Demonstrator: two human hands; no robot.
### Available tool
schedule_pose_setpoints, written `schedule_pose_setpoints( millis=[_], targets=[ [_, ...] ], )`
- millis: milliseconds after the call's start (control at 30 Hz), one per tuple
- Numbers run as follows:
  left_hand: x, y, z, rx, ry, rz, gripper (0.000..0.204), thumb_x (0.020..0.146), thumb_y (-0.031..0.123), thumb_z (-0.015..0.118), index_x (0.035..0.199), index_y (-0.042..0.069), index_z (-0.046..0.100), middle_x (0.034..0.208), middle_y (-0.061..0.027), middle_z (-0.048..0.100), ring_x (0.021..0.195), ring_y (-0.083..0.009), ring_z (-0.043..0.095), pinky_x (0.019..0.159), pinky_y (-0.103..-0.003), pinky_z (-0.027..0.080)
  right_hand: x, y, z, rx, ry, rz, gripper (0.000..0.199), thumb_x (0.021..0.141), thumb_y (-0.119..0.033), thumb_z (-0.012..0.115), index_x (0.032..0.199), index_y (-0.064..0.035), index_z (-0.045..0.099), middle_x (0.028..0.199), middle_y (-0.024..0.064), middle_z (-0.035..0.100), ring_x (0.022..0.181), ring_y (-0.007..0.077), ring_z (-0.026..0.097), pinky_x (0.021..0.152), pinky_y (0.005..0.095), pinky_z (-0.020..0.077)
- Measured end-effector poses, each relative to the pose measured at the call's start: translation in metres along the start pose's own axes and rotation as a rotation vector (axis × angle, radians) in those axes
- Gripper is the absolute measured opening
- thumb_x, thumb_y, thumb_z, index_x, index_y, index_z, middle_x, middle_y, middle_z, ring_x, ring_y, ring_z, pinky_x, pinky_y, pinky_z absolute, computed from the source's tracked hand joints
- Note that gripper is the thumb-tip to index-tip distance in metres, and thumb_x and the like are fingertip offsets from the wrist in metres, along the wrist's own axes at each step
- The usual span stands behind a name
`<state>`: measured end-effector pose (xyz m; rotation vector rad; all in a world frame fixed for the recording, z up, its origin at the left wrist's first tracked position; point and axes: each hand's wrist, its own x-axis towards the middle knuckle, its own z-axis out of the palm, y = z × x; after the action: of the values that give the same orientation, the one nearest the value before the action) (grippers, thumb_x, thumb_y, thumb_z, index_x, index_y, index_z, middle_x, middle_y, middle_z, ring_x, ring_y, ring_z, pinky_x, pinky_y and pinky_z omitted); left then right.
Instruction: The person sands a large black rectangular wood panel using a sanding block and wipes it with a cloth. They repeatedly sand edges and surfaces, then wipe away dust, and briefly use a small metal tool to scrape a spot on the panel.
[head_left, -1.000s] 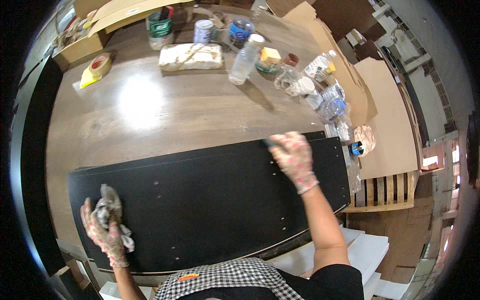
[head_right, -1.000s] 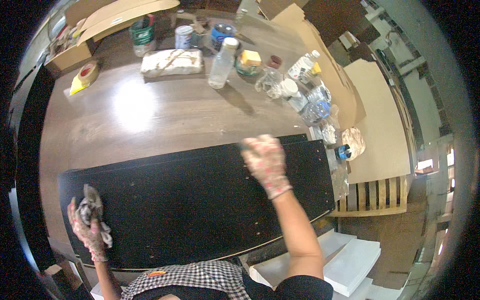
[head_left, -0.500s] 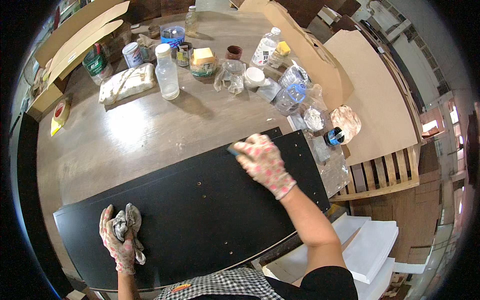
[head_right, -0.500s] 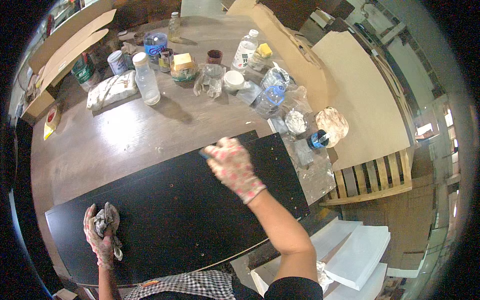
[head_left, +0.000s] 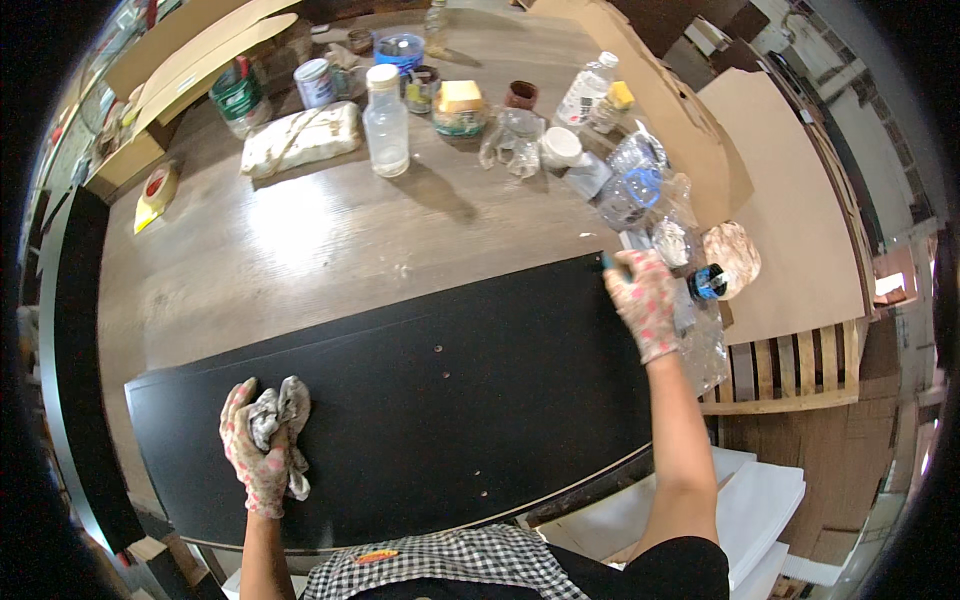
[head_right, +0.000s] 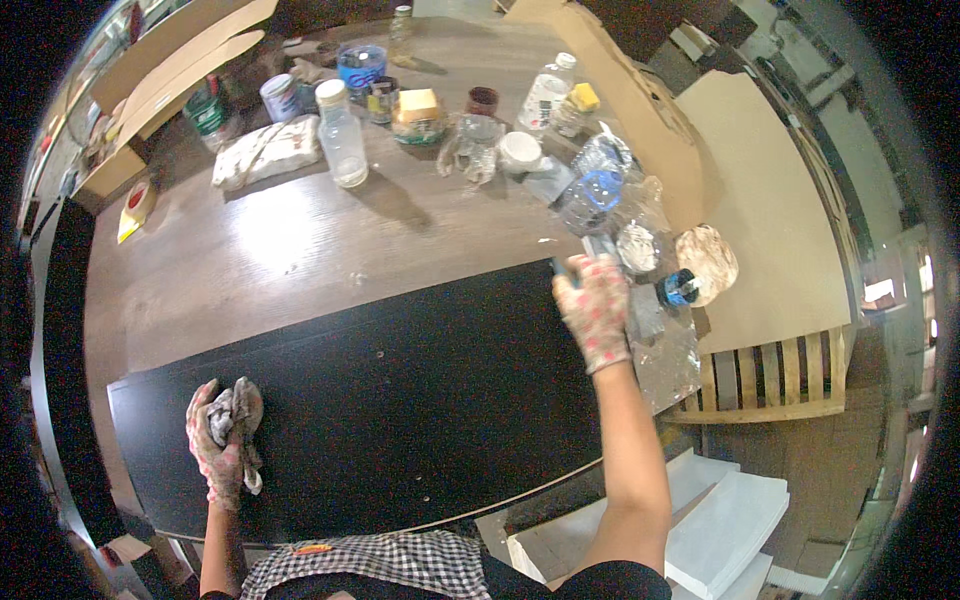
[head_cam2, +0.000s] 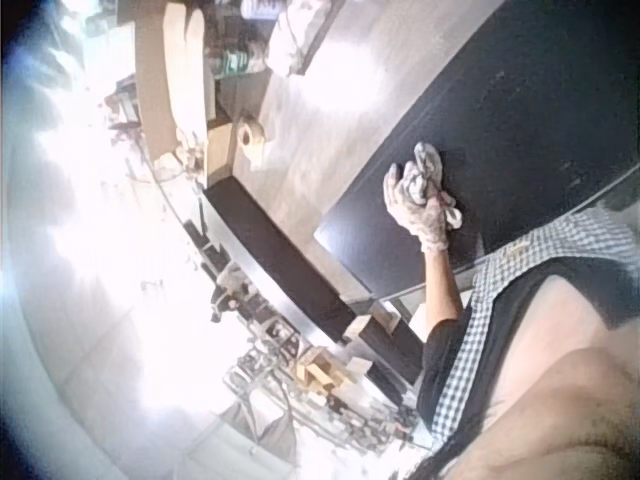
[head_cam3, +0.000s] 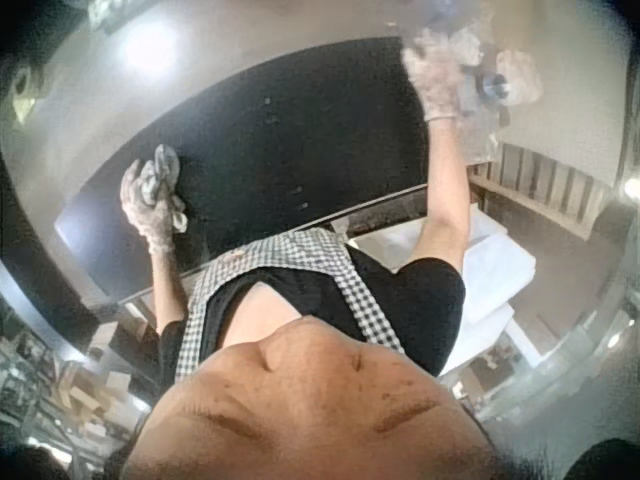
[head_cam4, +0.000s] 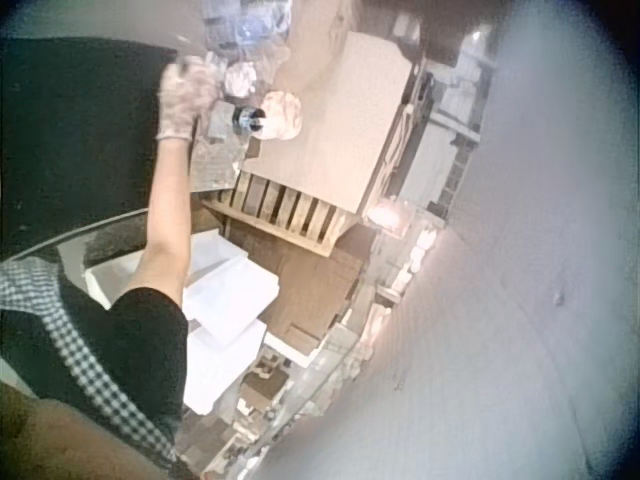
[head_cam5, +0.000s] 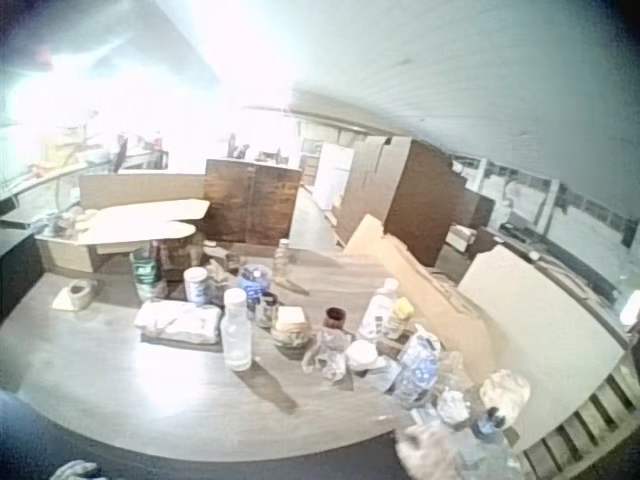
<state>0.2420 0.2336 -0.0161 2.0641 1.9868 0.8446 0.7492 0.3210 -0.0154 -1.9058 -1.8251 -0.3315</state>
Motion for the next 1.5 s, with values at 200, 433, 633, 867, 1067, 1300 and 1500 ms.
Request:
schedule_pose_setpoints(
  millis=[200,433,633,867,1067,1300,1500],
  targets=[
    [0.002,0.003,-0.001,-0.037,0.0,0.02,0.04,0.067,0.009,0.071,0.106,0.003,0.064,0.125,-0.012,0.061,0.125,-0.0334,0.051,0.107,-0.045,0.036,-0.012,-0.212,0.023,0.602,-0.25,-0.369,0.017,0.076,-0.019,0.07,0.089,-0.0102,0.065,0.09,0.0135,0.057,0.091,0.0295,0.059,0.081,0.0404,0.0506],
    [0.001,-0.002,-0.008,-0.156,-0.026,0.092,0.042,0.065,0.013,0.075,0.106,0.008,0.066,0.113,-0.0101,0.065,0.115,-0.0327,0.057,0.103,-0.046,0.04,0.008,-0.157,0.01,0.364,-0.276,-0.113,0.029,0.073,-0.016,0.077,0.1,-0.011,0.07,0.096,0.009,0.065,0.096,0.0288,0.06,0.085,0.0394,0.0491],
    [-0.004,-0.034,-0.017,-0.329,-0.1,0.179,0.036,0.066,0.015,0.075,0.099,0.009,0.065,0.106,-0.0089,0.067,0.103,-0.0312,0.061,0.093,-0.044,0.045,-0.008,-0.182,0.028,0.544,-0.373,-0.228,0.026,0.072,-0.012,0.077,0.096,-0.008,0.071,0.098,0.0085,0.065,0.094,0.0285,0.06,0.083,0.0385,0.0487],
    [-0.045,-0.129,-0.076,-0.259,-0.014,-0.127,0.038,0.062,0.019,0.078,0.096,0.008,0.065,0.094,-0.0107,0.065,0.091,-0.0321,0.06,0.084,-0.042,0.047,0.006,-0.391,0.083,0.759,-0.55,-0.541,0.025,0.073,-0.017,0.077,0.098,-0.0125,0.072,0.099,0.0089,0.065,0.097,0.0281,0.059,0.086,0.0393,0.0485],
    [-0.061,-0.17,-0.094,-0.253,0.093,-0.141,0.04,0.061,0.023,0.077,0.095,0.008,0.063,0.09,-0.0116,0.064,0.086,-0.033,0.06,0.079,-0.042,0.047,-0.015,-0.6,0.156,0.944,-0.404,-0.823,0.024,0.074,-0.019,0.076,0.097,-0.0139,0.072,0.094,0.0103,0.063,0.095,0.0294,0.058,0.084,0.0402,0.0484],
    [-0.064,-0.177,-0.089,-0.236,0.113,-0.122,0.042,0.06,0.025,0.079,0.096,0.008,0.065,0.092,-0.0116,0.066,0.087,-0.0339,0.061,0.081,-0.044,0.047,-0.005,-0.636,0.165,0.993,-0.635,-0.825,0.026,0.074,-0.013,0.075,0.1,-0.0126,0.073,0.095,0.0108,0.063,0.096,0.0299,0.058,0.086,0.0412,0.0486],
    [-0.066,-0.176,-0.079,-0.125,0.213,-0.204,0.037,0.067,0.016,0.076,0.1,0.006,0.063,0.095,-0.0128,0.063,0.089,-0.0334,0.06,0.082,-0.043,0.046,0.015,-0.458,0.125,0.878,-0.679,-0.748,0.031,0.074,-0.013,0.076,0.105,-0.014,0.071,0.102,0.0077,0.065,0.103,0.0271,0.059,0.092,0.0396,0.0481]
  ],
)
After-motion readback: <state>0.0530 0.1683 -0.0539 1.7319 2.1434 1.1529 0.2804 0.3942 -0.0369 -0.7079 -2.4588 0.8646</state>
